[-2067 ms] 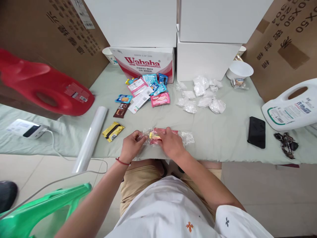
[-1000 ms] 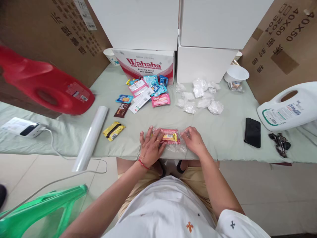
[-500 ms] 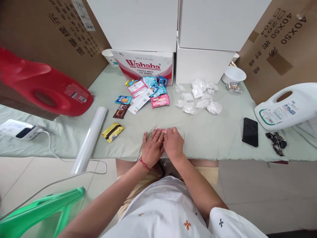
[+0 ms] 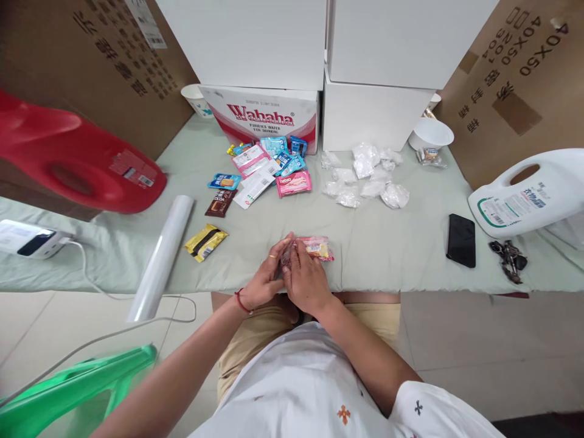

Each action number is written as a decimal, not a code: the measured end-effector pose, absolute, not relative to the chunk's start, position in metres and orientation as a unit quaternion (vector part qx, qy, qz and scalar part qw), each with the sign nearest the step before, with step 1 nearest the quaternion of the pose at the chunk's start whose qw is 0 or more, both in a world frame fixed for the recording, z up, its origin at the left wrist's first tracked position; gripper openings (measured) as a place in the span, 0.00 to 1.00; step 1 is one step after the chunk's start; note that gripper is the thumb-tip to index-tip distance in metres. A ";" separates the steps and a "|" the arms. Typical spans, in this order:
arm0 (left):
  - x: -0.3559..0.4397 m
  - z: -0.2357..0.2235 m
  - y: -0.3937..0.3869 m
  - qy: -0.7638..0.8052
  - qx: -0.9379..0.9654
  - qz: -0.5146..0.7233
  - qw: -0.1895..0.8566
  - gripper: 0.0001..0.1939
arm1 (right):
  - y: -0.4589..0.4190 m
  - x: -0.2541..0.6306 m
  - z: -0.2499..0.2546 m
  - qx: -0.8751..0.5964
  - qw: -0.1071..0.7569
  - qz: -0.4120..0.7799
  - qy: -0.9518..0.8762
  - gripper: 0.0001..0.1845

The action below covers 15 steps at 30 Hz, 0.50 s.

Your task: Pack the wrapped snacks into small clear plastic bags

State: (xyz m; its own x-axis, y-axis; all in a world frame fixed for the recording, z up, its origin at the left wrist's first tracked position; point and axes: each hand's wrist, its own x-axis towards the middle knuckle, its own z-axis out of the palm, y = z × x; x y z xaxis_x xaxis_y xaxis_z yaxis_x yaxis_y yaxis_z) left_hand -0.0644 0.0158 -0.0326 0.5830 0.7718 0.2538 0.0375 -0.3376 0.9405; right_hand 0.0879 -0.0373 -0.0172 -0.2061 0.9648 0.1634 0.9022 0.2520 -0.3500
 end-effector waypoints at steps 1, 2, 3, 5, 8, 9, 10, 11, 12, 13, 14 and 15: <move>-0.066 -0.032 0.019 0.263 0.694 0.375 0.556 0.39 | -0.038 0.089 -0.019 -0.598 0.171 0.088 -0.778 0.32; -0.066 -0.031 0.021 0.257 0.656 0.385 0.596 0.37 | -0.039 0.089 -0.022 -0.595 0.169 0.087 -0.781 0.32; -0.064 -0.031 0.024 0.259 0.625 0.392 0.624 0.34 | -0.041 0.089 -0.024 -0.595 0.169 0.086 -0.781 0.33; -0.059 -0.030 0.028 0.281 0.597 0.395 0.639 0.29 | -0.042 0.089 -0.030 -0.599 0.178 0.092 -0.775 0.34; -0.050 -0.027 0.031 0.323 0.583 0.394 0.633 0.21 | -0.044 0.095 -0.033 -0.585 0.222 0.124 -0.771 0.36; -0.049 -0.026 0.032 0.327 0.560 0.403 0.647 0.20 | -0.043 0.099 -0.033 -0.571 0.245 0.144 -0.770 0.36; -0.047 -0.026 0.032 0.322 0.523 0.415 0.671 0.21 | -0.043 0.104 -0.033 -0.555 0.273 0.166 -0.768 0.36; -0.047 -0.026 0.032 0.312 0.478 0.428 0.700 0.24 | -0.042 0.109 -0.032 -0.539 0.302 0.189 -0.763 0.35; -0.046 -0.026 0.032 0.301 0.435 0.439 0.726 0.27 | -0.041 0.114 -0.032 -0.528 0.331 0.211 -0.753 0.35; -0.046 -0.027 0.033 0.296 0.406 0.444 0.742 0.30 | -0.040 0.118 -0.032 -0.522 0.357 0.230 -0.739 0.34; -0.046 -0.028 0.033 0.301 0.400 0.442 0.744 0.32 | -0.039 0.121 -0.031 -0.521 0.379 0.248 -0.723 0.34; -0.045 -0.029 0.033 0.314 0.421 0.435 0.731 0.34 | -0.038 0.123 -0.031 -0.524 0.394 0.263 -0.708 0.35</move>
